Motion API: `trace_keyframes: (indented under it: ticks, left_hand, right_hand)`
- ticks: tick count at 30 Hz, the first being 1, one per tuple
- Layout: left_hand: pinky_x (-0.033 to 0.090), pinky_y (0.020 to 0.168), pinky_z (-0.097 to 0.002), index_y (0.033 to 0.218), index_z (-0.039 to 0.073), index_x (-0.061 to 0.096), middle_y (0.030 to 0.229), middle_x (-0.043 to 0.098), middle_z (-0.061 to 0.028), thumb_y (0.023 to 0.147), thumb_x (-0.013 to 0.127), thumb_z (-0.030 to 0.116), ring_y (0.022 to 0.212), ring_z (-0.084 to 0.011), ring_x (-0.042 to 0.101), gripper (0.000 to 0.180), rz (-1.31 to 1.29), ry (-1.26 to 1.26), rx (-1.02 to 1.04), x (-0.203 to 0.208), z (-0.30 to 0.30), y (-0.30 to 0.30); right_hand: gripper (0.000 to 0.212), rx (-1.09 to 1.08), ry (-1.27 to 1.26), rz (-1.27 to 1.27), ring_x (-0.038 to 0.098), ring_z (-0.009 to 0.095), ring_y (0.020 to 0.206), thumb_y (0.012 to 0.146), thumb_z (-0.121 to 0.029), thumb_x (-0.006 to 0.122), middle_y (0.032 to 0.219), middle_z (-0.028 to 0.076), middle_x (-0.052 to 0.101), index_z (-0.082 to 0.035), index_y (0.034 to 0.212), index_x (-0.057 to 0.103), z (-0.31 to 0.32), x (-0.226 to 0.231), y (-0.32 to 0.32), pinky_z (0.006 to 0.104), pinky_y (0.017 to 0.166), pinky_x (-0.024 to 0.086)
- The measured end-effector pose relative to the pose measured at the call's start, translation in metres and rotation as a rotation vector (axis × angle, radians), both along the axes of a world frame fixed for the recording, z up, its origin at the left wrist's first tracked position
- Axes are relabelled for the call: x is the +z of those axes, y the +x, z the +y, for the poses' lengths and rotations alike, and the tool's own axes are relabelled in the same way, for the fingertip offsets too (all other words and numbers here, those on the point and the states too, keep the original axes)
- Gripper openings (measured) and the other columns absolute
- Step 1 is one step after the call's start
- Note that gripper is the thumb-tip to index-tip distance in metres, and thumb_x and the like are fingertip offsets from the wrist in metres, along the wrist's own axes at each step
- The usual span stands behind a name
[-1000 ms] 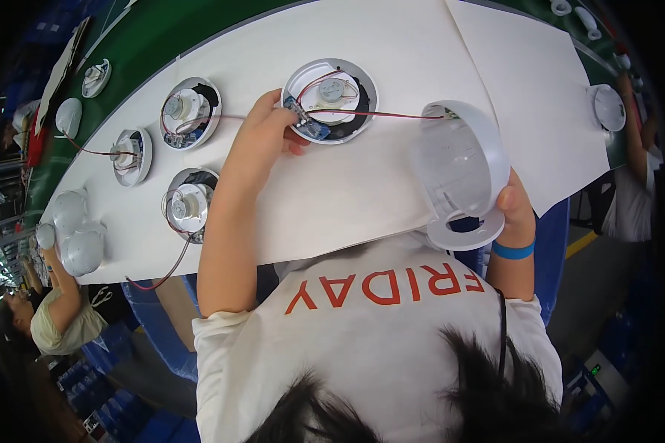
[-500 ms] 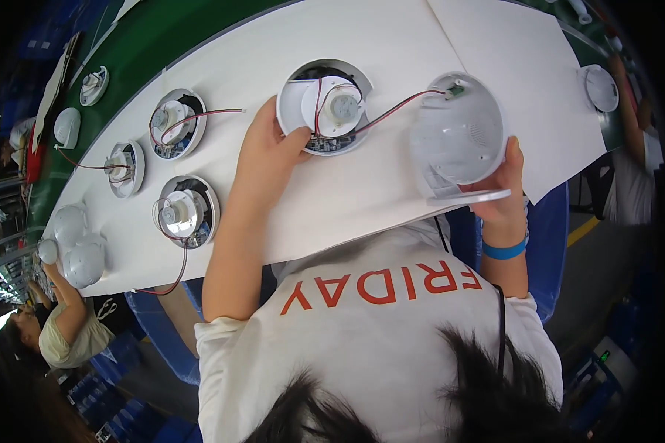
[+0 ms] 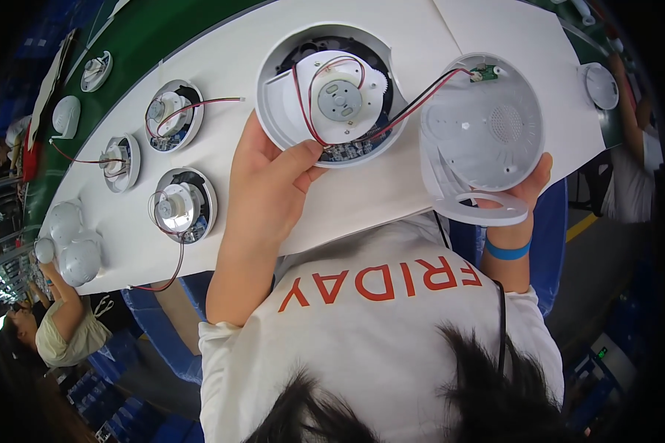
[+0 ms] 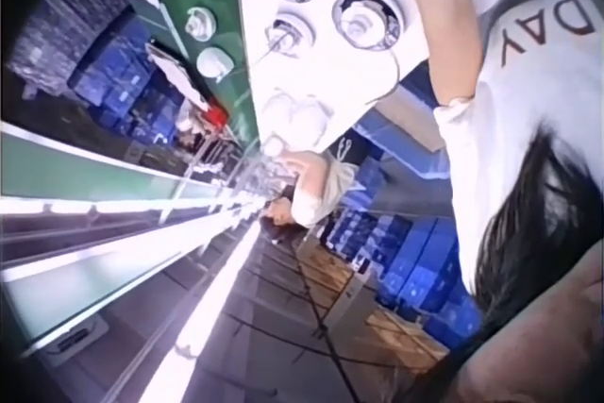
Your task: The worker assembles plastic camera housings by connecting internal components and then stacks the finished units into a blue bin.
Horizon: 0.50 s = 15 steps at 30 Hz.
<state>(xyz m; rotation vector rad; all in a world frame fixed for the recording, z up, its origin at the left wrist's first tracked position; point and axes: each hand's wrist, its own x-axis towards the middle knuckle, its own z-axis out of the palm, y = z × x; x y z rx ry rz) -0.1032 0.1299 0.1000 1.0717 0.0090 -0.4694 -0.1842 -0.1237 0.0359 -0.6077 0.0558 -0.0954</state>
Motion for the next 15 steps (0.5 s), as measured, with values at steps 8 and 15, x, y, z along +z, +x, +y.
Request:
trace_keyframes:
  ticks: [8, 15]
  left_hand:
    - [0.048, 0.088, -0.0404, 0.125, -0.001, 0.032, 0.117, 0.048, -0.0178, 0.073, 0.042, -0.011, 0.105, -0.0290, 0.053, 0.054, 0.091, -0.182, 0.041, 0.000, 0.002, -0.003]
    - [0.045, 0.091, -0.0427, 0.128, 0.002, 0.029, 0.122, 0.043, -0.0175, 0.071, 0.040, -0.011, 0.111, -0.0299, 0.049, 0.059, 0.140, -0.214, 0.027, -0.001, 0.001, -0.008]
  right_hand:
    - [0.075, -0.094, 0.012, 0.017, 0.045, 0.032, 0.116, 0.064, -0.041, 0.073, 0.128, 0.015, 0.044, -0.011, 0.127, 0.044, 0.004, 0.007, -0.010, 0.0472, 0.090, 0.045]
    - [0.085, -0.061, -0.062, 0.029, 0.041, 0.030, 0.120, 0.062, -0.047, 0.073, 0.131, 0.015, 0.040, -0.011, 0.130, 0.038, 0.009, -0.001, -0.009, 0.0458, 0.093, 0.043]
